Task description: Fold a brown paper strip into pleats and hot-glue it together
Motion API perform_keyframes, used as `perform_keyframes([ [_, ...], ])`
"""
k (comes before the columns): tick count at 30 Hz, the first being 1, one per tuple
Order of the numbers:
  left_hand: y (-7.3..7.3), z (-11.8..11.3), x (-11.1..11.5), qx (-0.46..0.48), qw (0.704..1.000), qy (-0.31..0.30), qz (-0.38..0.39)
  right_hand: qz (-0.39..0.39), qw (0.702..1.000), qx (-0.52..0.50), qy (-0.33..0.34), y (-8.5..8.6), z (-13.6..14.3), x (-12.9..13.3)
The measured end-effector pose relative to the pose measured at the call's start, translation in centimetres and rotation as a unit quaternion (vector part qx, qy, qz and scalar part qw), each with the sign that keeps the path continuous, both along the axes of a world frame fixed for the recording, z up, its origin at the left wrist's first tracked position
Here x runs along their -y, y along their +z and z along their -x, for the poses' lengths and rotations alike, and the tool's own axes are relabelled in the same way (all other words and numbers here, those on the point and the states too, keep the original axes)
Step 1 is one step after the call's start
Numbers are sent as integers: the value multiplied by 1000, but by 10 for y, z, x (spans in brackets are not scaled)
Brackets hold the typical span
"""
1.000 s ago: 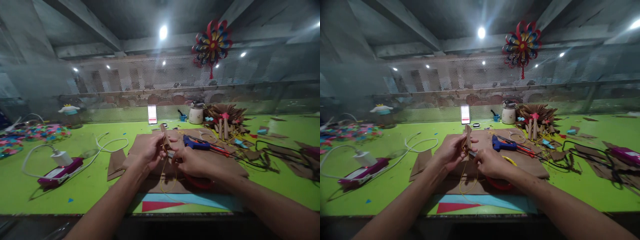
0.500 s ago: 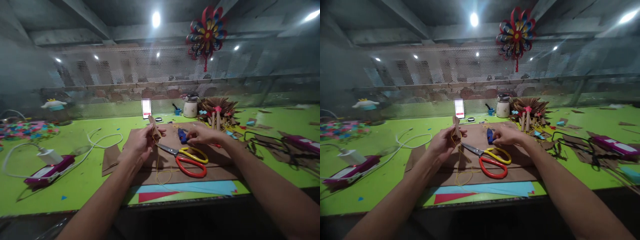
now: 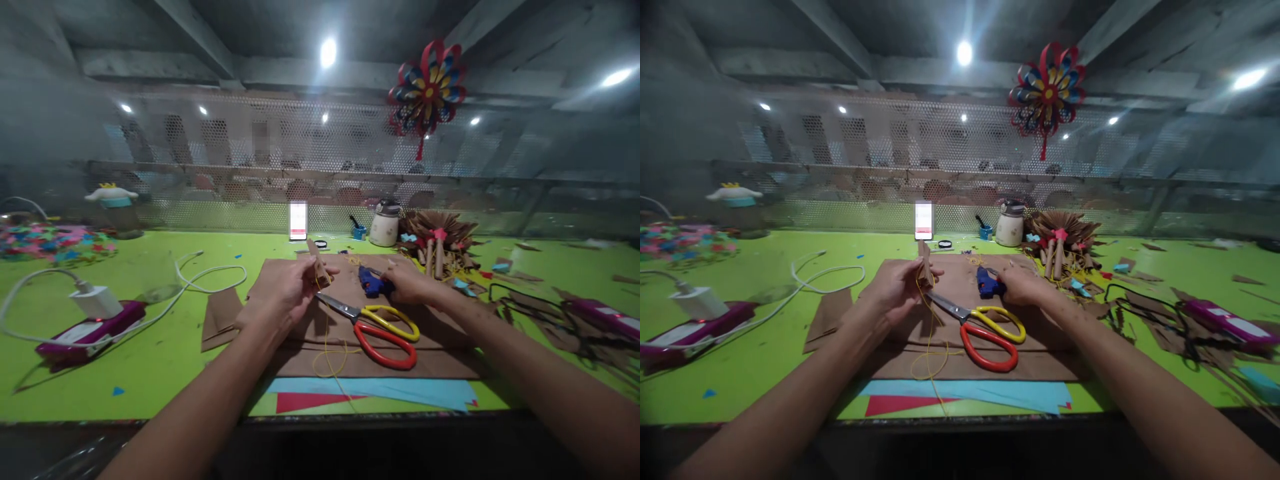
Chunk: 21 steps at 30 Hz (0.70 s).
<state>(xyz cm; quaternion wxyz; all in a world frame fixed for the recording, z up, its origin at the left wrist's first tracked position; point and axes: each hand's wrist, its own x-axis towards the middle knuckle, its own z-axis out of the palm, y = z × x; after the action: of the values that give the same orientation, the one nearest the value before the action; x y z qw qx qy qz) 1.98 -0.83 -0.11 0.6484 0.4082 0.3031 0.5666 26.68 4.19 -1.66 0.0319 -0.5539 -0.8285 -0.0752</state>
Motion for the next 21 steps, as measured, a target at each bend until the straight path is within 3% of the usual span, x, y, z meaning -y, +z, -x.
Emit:
perform_keyframes([
  [3, -6, -1, -2, -12, 1000, -17, 17, -13, 999, 28, 17, -12, 5, 1],
  [8, -9, -1, -1, -18, 999, -42, 19, -56, 998, -9, -19, -22, 7, -5],
  [12, -11, 0, -1, -16, 999, -41, 16, -75, 984, -160, -6, -17, -5, -6],
  [16, -14, 0, -3, -18, 999, -39, 26, 26, 922, -385, 37, 0, -15, 9],
  [21, -13, -1, -1, -27, 998, -48, 30, 142, 840, -516, 84, 21, -11, 34],
])
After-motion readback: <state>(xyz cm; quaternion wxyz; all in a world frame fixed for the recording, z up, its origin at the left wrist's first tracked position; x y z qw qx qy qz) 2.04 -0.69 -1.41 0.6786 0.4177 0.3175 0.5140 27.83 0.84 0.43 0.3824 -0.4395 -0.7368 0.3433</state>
